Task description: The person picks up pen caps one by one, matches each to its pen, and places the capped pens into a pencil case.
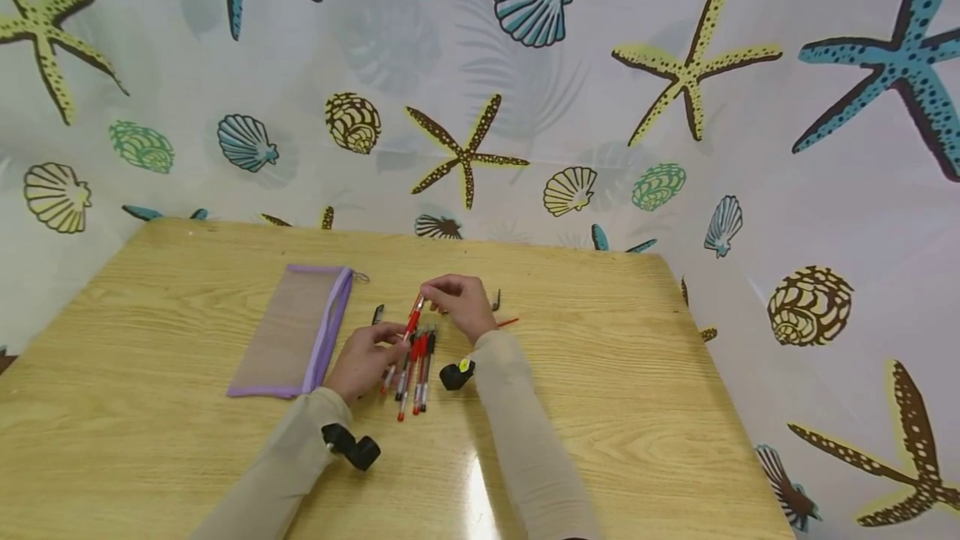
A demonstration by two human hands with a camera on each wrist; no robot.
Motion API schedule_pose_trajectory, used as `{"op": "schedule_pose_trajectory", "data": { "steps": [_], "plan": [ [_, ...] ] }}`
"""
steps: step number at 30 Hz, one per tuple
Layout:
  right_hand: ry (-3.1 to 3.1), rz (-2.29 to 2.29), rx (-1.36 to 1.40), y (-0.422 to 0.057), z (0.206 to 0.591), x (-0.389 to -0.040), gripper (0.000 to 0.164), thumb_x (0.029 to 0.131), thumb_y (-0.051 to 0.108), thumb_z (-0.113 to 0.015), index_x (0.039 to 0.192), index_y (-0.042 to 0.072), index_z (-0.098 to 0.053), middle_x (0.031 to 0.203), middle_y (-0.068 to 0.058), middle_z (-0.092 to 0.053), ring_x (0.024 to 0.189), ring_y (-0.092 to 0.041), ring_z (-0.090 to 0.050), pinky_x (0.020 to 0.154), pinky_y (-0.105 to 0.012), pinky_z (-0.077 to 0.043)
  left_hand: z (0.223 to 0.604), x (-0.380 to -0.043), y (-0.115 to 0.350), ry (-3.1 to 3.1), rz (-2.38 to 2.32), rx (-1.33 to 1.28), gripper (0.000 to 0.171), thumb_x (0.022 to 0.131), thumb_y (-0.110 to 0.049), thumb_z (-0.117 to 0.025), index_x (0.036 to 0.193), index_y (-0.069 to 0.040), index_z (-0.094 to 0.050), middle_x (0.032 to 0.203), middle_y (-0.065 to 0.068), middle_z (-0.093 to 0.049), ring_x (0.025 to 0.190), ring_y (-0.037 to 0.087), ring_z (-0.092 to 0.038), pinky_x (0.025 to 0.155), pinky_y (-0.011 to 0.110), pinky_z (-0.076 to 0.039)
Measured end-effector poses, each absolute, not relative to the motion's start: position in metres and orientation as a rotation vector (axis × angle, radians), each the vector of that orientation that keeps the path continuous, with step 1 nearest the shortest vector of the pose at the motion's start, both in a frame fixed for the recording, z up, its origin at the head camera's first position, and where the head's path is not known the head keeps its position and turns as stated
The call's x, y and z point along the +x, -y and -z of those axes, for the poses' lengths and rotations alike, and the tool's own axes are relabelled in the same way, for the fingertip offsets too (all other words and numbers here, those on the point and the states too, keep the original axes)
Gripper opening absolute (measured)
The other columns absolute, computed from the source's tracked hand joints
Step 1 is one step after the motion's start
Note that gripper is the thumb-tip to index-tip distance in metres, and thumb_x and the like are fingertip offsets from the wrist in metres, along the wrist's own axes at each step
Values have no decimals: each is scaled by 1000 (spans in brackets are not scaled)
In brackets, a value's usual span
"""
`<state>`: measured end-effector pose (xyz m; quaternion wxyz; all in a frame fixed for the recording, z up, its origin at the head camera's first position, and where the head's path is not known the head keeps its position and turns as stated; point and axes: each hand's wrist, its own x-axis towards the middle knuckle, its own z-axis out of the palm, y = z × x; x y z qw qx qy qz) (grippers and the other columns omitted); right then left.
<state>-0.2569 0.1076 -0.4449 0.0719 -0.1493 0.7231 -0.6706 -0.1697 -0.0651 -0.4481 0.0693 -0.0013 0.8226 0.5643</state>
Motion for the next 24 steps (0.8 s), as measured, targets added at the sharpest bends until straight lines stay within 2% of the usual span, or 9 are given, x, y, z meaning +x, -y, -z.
{"op": "schedule_pose_trajectory", "data": {
  "steps": [5,10,14,17,21,24],
  "plan": [
    [-2176,2030,-449,-105,429,-247,27,92,7,-64,106,-16,-65,81,-10,-67,70,-21,-60,83,-67,-42,450,-171,65,-2491,-1735,10,29,94,-13,-63,120,-2,-65,99,11,-66,72,17,-63,59,28,-48],
    [-2200,2014,-461,-104,421,-241,23,92,6,-65,102,-14,-67,83,-12,-68,74,-27,-62,82,-63,-45,450,-172,64,-2479,-1792,-18,26,92,-12,-65,115,0,-68,91,9,-66,63,16,-62,53,26,-46],
    [-2169,2039,-468,-104,428,-246,22,91,5,-65,101,-15,-67,79,-5,-67,75,-31,-61,83,-65,-44,448,-171,63,-2443,-1858,-58,22,90,-9,-67,109,1,-70,85,8,-66,55,17,-59,48,26,-44],
    [-2146,2058,-477,-104,438,-252,23,91,5,-65,101,-16,-67,77,0,-67,72,-25,-60,83,-65,-43,447,-171,62,-2457,-1857,-82,19,89,-8,-68,105,2,-72,83,8,-66,55,14,-57,49,26,-44],
    [-2141,2073,-479,-103,448,-257,24,90,7,-67,101,-15,-67,78,4,-67,70,-16,-59,81,-59,-47,447,-171,60,-2470,-1846,-123,18,88,-9,-70,103,1,-73,82,7,-68,58,11,-56,52,25,-46],
    [-2133,2095,-479,-102,450,-255,24,90,7,-68,100,-16,-67,80,4,-68,71,-16,-60,80,-53,-50,447,-170,59,-2430,-1882,-149,19,88,-7,-69,104,3,-72,82,9,-69,58,12,-57,52,26,-48]
  ]
}}
